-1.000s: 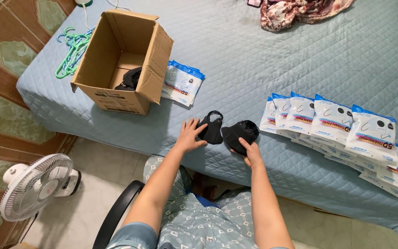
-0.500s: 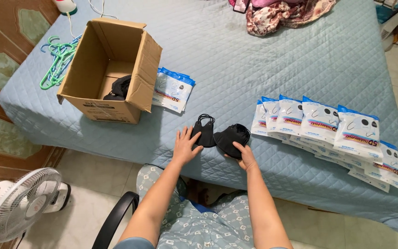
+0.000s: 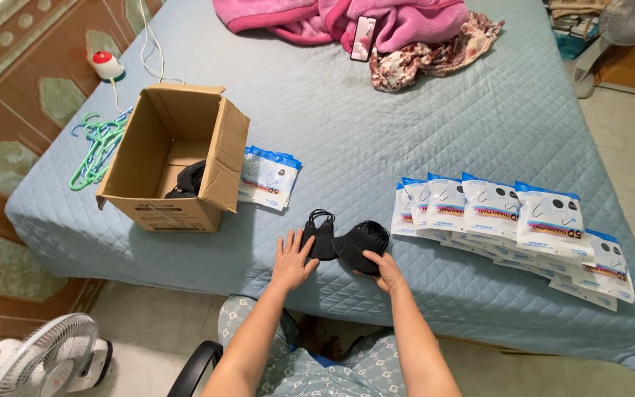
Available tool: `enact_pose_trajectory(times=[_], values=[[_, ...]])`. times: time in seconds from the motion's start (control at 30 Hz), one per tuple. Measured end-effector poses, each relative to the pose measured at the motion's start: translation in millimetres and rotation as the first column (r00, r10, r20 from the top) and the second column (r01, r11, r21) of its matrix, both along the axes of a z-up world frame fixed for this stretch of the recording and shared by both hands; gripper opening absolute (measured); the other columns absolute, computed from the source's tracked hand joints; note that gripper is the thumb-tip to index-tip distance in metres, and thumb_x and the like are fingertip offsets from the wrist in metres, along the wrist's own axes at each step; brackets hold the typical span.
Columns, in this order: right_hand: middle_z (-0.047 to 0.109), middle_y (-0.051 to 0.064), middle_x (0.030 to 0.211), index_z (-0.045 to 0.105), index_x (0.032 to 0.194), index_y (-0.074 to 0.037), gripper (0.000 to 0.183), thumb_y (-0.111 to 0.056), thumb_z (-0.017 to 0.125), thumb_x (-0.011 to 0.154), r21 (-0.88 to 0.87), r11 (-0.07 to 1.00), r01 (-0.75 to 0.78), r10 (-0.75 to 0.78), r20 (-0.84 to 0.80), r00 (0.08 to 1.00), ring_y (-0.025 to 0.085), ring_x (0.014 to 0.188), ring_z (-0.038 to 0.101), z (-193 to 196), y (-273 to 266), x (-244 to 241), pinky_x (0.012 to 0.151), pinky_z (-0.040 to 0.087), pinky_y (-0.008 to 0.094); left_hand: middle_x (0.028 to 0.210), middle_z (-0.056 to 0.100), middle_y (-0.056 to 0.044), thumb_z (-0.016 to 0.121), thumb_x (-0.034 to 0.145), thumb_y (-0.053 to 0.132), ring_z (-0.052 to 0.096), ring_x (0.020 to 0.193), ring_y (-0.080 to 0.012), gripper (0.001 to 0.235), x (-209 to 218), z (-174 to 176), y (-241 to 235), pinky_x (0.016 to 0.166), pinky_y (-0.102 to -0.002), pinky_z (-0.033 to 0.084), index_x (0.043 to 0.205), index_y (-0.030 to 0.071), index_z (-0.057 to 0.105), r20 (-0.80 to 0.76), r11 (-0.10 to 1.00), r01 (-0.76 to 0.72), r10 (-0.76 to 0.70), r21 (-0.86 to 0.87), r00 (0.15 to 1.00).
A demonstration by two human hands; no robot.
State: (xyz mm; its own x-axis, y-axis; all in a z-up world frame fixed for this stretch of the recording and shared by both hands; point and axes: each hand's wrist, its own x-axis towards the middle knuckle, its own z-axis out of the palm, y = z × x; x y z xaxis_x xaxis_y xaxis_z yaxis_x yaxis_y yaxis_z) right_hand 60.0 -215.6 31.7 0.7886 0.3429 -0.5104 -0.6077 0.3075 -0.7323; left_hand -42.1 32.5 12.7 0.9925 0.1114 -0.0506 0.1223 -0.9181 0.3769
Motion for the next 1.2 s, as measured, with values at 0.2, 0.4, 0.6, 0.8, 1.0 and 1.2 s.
enact_pose_trajectory(times=[0.2,0.4,0.6,0.8,1.0,1.2], values=[[0.07,0.026,0.124,0.063,0.138,-0.003,0.069,-0.009,0.092,0.075,0.001,1.0,-0.022,0.022,0.011,1.0,0.043,0.107,0.071,-21.3,-4.8,6.1,0.089,0.061,0.054,0.17,0.019,-0.013,0.039,0.104,0.061,0.01,0.157,-0.0352,0.065,-1.5,2.1,-1.3,0.125,-0.057,0.0,0.161,0.03,0.031,-0.005,1.0,0.006,-0.006,0.013,1.0],[0.074,0.026,0.115,0.065,0.133,0.0,0.067,-0.007,0.093,0.073,-0.01,0.999,-0.037,0.037,0.003,0.999,0.041,0.097,0.075,-14.2,-3.0,6.0,0.081,0.063,0.051,0.171,0.016,-0.011,0.035,0.104,0.062,0.007,0.158,-0.0339,0.066,-2.0,5.9,-1.8,0.125,-0.056,-0.001,0.163,0.032,0.026,-0.047,0.999,0.012,-0.011,0.03,0.999],[0.075,0.027,0.111,0.065,0.131,0.002,0.067,-0.006,0.094,0.072,-0.02,0.999,-0.035,0.035,-0.002,0.999,0.04,0.093,0.076,-12.3,-3.2,5.9,0.078,0.064,0.05,0.171,0.015,-0.01,0.033,0.105,0.063,0.007,0.158,-0.0333,0.066,-1.4,9.1,-1.7,0.125,-0.055,-0.002,0.163,0.033,0.025,-0.074,1.0,0.009,-0.007,0.022,0.997],[0.076,0.026,0.106,0.068,0.125,0.003,0.059,-0.006,0.094,0.073,-0.016,0.999,-0.051,0.052,0.016,0.999,0.038,0.089,0.077,3.5,-2.3,-1.2,0.076,0.065,0.047,0.172,0.014,-0.01,0.033,0.106,0.059,0.008,0.158,-0.0334,0.064,-3.5,14.1,-4.3,0.126,-0.055,0.0,0.163,0.033,0.024,-0.084,0.999,0.003,0.001,0.049,0.996],[0.076,0.027,0.104,0.069,0.123,0.004,0.055,-0.004,0.092,0.073,0.009,0.999,-0.044,0.044,0.017,0.999,0.038,0.088,0.077,9.2,-2.6,-3.7,0.076,0.065,0.047,0.172,0.014,-0.01,0.032,0.107,0.059,0.007,0.158,-0.0331,0.063,-3.6,12.3,-5.4,0.125,-0.055,-0.001,0.163,0.033,0.024,-0.079,0.998,0.002,0.003,0.062,0.997],[0.076,0.026,0.104,0.07,0.122,0.003,0.053,-0.003,0.091,0.073,0.016,0.999,-0.032,0.031,0.034,0.999,0.038,0.088,0.077,8.5,-2.5,-4.6,0.076,0.065,0.047,0.172,0.014,-0.01,0.034,0.106,0.058,0.008,0.158,-0.0339,0.063,-3.1,8.9,-4.6,0.125,-0.056,0.0,0.163,0.033,0.024,-0.071,0.998,0.002,0.002,0.055,0.998]])
